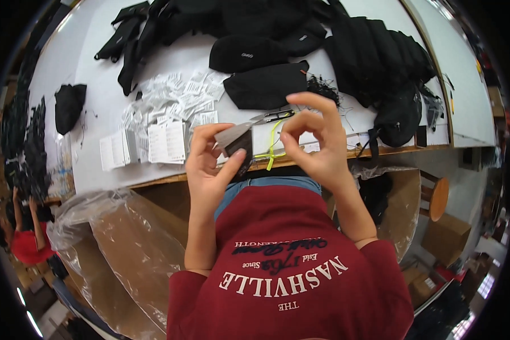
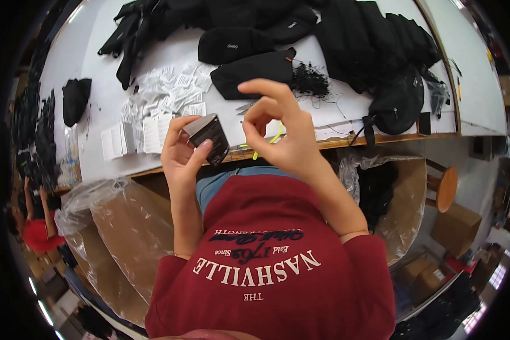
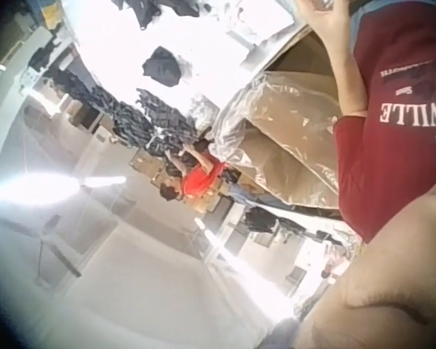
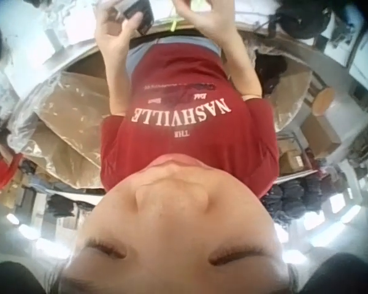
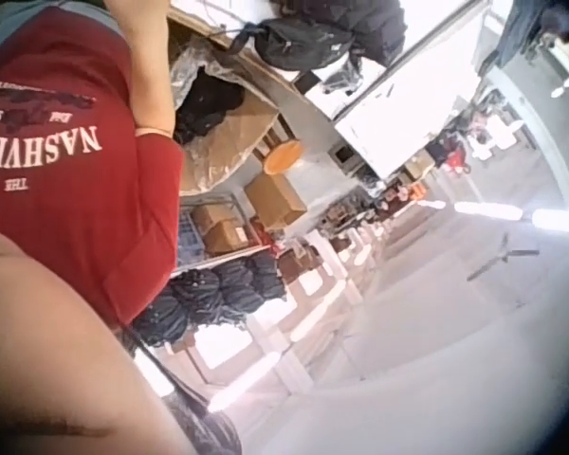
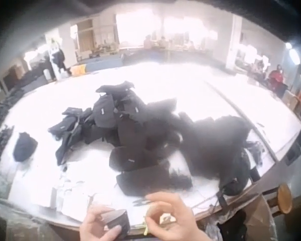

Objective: Assembling and packing small black zippered pouches with labels and accessories.

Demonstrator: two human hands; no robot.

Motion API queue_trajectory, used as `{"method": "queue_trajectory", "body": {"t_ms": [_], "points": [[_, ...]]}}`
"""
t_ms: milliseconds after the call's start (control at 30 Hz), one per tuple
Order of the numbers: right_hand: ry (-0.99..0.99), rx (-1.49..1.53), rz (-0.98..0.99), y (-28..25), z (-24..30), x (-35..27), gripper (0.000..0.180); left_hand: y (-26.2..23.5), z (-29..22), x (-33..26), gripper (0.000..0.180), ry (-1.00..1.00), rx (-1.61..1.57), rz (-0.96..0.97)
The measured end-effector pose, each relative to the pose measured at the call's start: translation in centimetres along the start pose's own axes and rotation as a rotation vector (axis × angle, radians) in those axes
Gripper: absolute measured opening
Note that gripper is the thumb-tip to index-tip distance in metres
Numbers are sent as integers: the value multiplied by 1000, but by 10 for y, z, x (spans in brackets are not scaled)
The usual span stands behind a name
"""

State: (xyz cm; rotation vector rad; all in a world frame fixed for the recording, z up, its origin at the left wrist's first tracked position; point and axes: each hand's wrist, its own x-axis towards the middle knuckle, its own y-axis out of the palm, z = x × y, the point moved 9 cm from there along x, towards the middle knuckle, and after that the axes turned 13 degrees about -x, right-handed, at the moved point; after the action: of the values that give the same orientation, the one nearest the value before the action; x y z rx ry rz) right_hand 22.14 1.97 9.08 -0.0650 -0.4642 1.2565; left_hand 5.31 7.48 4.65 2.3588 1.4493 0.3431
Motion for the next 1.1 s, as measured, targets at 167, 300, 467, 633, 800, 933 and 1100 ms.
{"method": "queue_trajectory", "body": {"t_ms": [167,300,467,633,800,933,1100], "points": [[-253,-184,-79,14,21,-13,50,13,-15,-14,31,151,95,42],[-390,-239,-156,19,30,-23,44,15,-25,-19,24,223,191,-12],[-401,-337,-151,23,35,-18,36,24,-36,-23,30,381,359,57],[21,-30,83,22,-1,-13,18,22,-35,-24,24,356,312,130],[44,-67,250,28,3,-14,8,12,-16,-23,16,209,16,252],[44,-106,383,43,-2,-19,8,2,27,-23,11,-210,-6,148],[126,-59,370,40,-12,-23,8,9,35,-19,5,-154,90,226]]}}
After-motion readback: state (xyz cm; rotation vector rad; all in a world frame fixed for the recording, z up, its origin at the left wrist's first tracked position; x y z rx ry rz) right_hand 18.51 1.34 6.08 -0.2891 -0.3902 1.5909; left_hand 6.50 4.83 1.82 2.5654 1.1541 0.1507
